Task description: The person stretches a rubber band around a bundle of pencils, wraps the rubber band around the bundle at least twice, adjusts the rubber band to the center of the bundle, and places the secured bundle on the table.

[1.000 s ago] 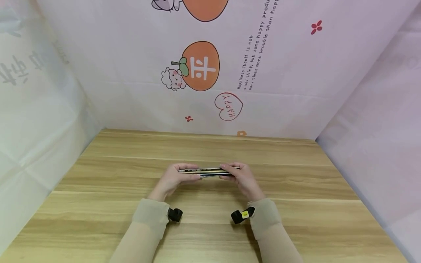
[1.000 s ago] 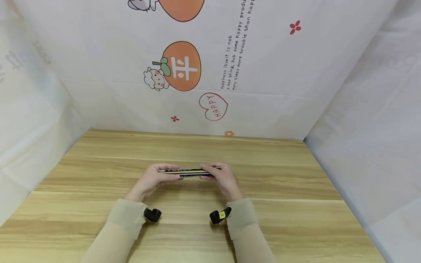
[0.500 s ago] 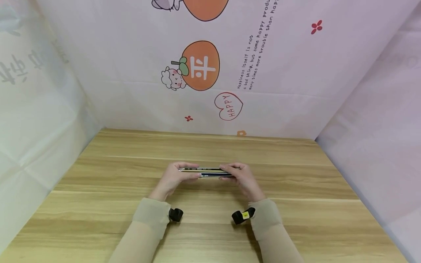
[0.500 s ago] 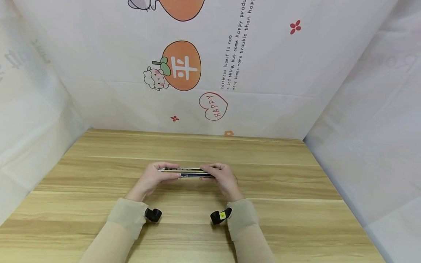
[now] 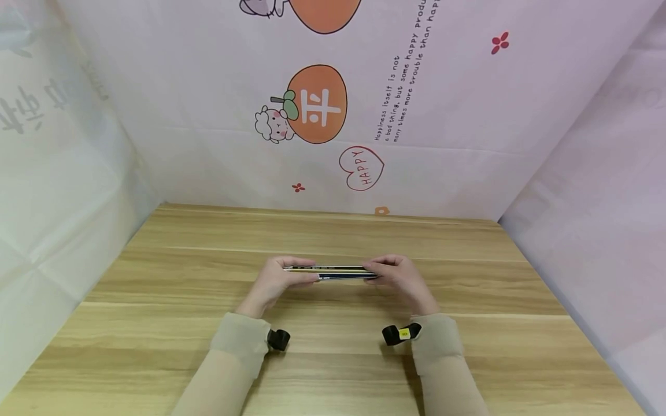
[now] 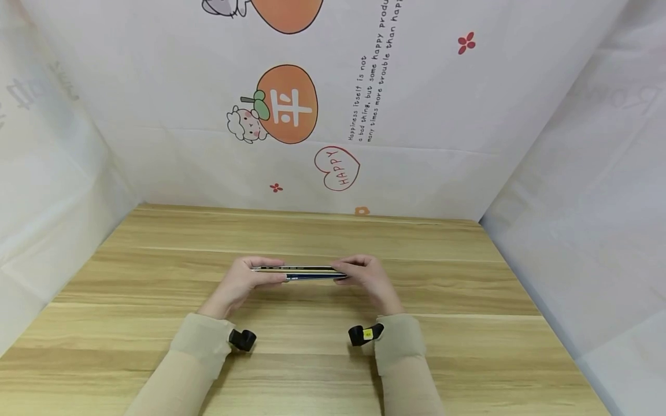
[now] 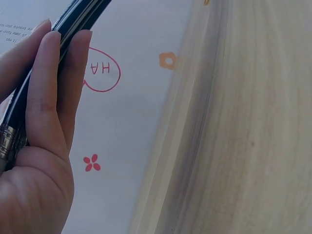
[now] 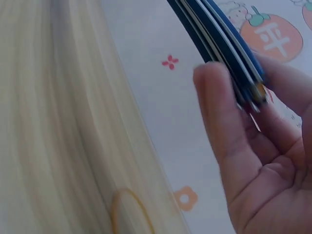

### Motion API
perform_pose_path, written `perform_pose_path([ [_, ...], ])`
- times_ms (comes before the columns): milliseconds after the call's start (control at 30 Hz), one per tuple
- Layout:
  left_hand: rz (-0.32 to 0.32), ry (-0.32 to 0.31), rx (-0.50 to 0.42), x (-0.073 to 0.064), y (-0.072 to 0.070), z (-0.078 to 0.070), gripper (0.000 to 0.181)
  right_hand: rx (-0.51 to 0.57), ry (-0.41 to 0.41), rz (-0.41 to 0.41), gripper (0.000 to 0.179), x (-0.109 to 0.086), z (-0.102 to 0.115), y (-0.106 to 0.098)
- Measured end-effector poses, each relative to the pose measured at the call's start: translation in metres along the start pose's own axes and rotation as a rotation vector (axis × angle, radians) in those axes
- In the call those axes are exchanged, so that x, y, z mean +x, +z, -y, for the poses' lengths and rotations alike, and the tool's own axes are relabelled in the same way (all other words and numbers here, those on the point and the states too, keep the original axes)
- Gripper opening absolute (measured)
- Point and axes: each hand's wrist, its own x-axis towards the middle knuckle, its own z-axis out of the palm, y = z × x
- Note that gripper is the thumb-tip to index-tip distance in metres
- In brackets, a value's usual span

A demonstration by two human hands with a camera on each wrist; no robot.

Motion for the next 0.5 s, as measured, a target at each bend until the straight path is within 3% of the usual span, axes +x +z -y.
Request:
perform_pose_path([
  [267, 0.019, 0.015, 0.010, 0.001, -0.002, 0.002, 0.041, -0.167, -0.004, -0.120, 0.042, -0.004, -0.001, -0.021],
  [500, 0.022, 0.003, 0.040, 0.000, 0.000, 0.001, 0.041, -0.399, 0.064, -0.311, 0.039, -0.006, -0.013, -0.036],
])
